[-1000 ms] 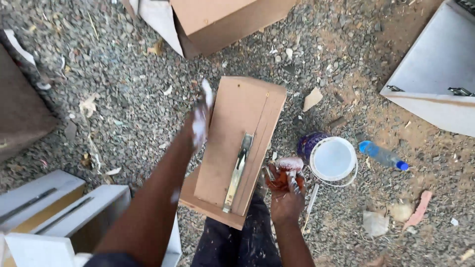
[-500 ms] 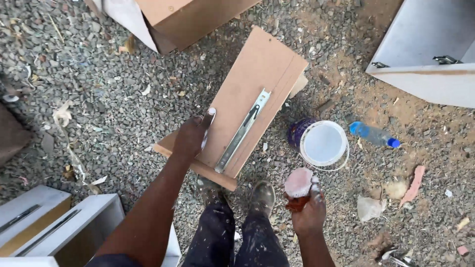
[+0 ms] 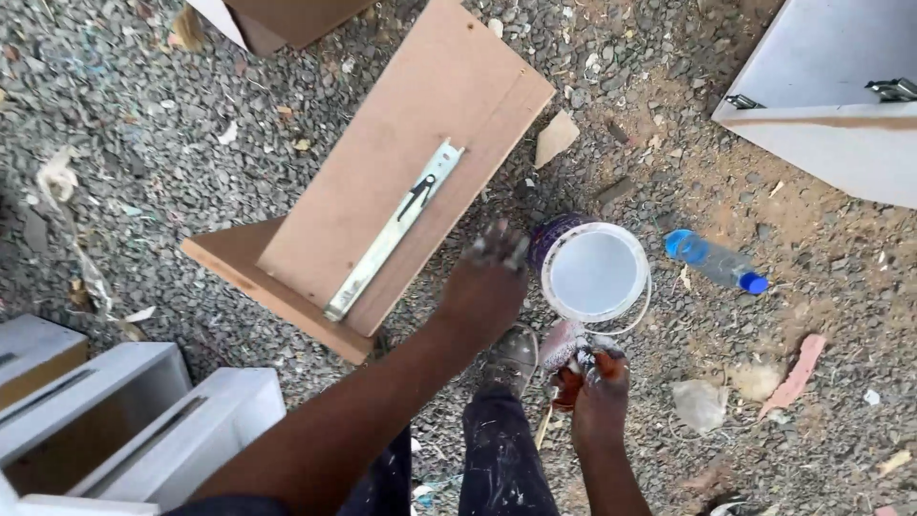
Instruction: Painting wooden drawer components with white paint using a cloth or sponge in an outdoor workshop setting.
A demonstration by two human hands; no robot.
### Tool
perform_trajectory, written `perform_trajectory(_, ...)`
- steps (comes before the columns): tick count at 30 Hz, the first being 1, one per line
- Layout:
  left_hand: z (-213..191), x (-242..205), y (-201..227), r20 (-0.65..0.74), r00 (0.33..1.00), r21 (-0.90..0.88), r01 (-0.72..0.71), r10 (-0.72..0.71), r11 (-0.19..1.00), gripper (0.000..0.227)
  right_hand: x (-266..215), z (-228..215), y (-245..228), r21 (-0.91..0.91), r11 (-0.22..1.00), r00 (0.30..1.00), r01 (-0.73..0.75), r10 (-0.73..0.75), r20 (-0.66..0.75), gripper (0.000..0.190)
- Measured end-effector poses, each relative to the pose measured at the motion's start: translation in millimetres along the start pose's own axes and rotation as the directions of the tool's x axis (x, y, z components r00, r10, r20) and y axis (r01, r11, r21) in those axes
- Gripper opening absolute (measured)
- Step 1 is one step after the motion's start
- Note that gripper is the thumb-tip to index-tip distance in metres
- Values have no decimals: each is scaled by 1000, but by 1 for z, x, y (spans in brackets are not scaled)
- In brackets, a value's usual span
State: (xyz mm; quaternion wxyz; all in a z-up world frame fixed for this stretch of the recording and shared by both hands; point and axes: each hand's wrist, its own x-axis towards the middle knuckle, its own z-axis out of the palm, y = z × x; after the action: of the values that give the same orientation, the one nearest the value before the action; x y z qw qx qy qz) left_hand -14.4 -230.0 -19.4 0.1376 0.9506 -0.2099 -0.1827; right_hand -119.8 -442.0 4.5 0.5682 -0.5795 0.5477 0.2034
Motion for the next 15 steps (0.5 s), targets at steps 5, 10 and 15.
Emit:
perform_trajectory(5, 17, -55, 49, 147, 921, -487, 385, -361, 784, 19, 64, -11, -40, -443, 879, 981, 176, -196, 2, 19)
perform_trajectory(10, 41, -106, 105, 377, 659, -762, 620, -650, 186, 41, 136, 18, -50, -809, 444, 890, 385, -411, 199, 67)
perform_trajectory(15, 121, -131, 137, 734, 523, -627, 767, -434, -136, 58, 208, 51, -34, -846, 151, 764, 511, -532, 367, 25)
